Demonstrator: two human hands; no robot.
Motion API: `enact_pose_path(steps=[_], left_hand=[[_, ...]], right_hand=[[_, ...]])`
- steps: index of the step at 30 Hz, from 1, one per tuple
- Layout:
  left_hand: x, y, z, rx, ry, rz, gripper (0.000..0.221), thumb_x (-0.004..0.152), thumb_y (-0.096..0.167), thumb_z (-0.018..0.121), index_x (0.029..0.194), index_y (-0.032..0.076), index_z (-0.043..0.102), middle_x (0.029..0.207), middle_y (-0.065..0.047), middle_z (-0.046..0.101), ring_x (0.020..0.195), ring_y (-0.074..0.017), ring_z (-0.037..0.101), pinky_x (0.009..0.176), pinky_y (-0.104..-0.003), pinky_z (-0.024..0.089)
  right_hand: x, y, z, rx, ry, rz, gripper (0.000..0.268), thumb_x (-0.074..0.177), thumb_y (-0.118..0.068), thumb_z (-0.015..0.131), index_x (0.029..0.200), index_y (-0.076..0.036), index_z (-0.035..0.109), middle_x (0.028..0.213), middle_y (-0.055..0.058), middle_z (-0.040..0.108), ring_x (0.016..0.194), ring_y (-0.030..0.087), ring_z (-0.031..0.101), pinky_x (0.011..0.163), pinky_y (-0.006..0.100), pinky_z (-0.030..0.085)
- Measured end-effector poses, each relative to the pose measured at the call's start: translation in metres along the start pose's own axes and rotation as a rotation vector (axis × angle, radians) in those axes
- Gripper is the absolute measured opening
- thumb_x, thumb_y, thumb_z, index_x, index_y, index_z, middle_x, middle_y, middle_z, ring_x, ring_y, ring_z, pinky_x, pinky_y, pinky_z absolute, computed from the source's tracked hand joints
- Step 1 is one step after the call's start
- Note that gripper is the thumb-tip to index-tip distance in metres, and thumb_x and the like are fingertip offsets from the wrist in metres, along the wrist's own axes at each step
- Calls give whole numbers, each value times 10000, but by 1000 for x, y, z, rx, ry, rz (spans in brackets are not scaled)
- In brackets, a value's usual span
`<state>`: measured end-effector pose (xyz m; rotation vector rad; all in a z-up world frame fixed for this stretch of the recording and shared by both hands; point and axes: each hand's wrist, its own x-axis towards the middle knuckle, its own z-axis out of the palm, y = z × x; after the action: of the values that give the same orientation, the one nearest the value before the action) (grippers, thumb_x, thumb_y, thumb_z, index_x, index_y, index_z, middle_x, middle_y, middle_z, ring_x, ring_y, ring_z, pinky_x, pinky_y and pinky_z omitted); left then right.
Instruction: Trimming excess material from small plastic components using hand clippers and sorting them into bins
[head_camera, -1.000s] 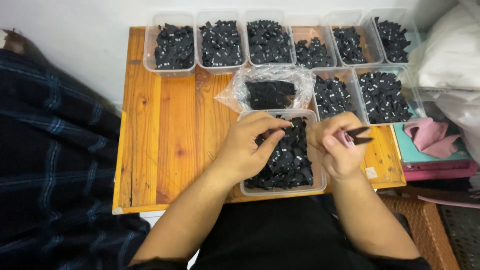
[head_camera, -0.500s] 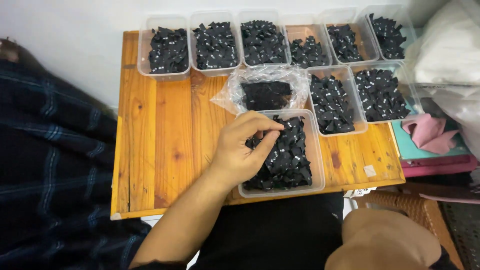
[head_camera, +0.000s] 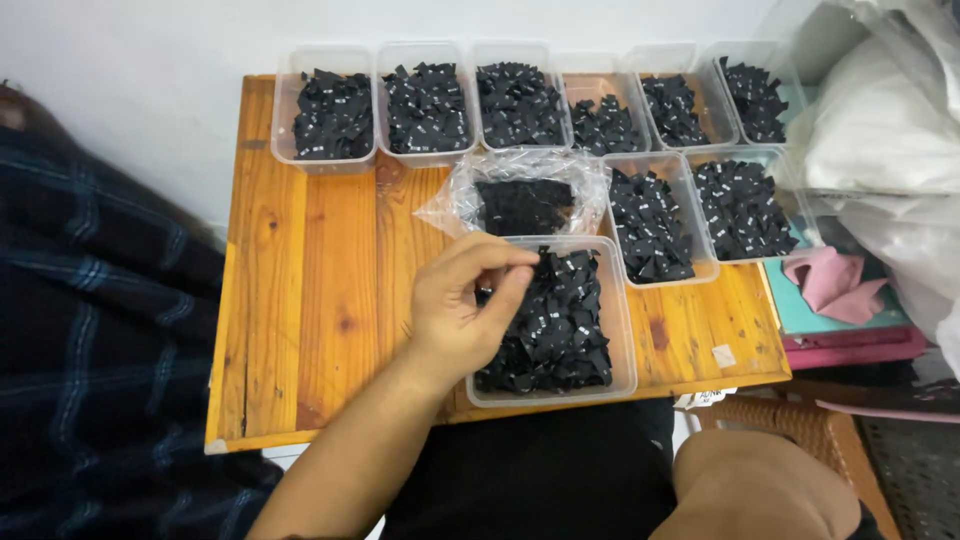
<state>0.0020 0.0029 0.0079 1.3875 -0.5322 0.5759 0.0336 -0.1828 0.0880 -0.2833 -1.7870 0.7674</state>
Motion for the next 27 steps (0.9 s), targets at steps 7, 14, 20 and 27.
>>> enact_pose_path(steps=[7,14,20,27], left_hand=[[-4,-14,1,-145,175,-88,112,925,-53,699,1015,-28,762,778,-76,634,670,-89,528,594,-242,487],[-5,-22,-6,-149,298,-240,97,945,-23,721,1039,-5,740,778,-34,660,728,-52,590,651,-220,546],[-8,-11,-8,-137,265,-356,112,922,32,743,1030,25,715,869,-70,713,720,-105,665,671,-199,582],[-9,-16,-3,-205,238,-250,175,894,-71,743,1064,-36,728,831,-113,721,697,-120,697,625,-229,600]], right_hand=[[39,-9,16,40,-9,1,445,1215,-202,279,809,-210,459,674,30,483,585,312,480,581,520,335],[43,-7,19,90,0,-8,482,1222,-196,254,773,-186,430,654,49,452,562,313,430,572,515,298],[49,-3,18,146,-15,-9,516,1227,-190,233,742,-166,405,637,65,425,543,315,386,565,511,265],[-39,34,27,-756,1559,345,171,904,60,600,1060,91,662,539,-35,409,407,58,375,396,229,335]])
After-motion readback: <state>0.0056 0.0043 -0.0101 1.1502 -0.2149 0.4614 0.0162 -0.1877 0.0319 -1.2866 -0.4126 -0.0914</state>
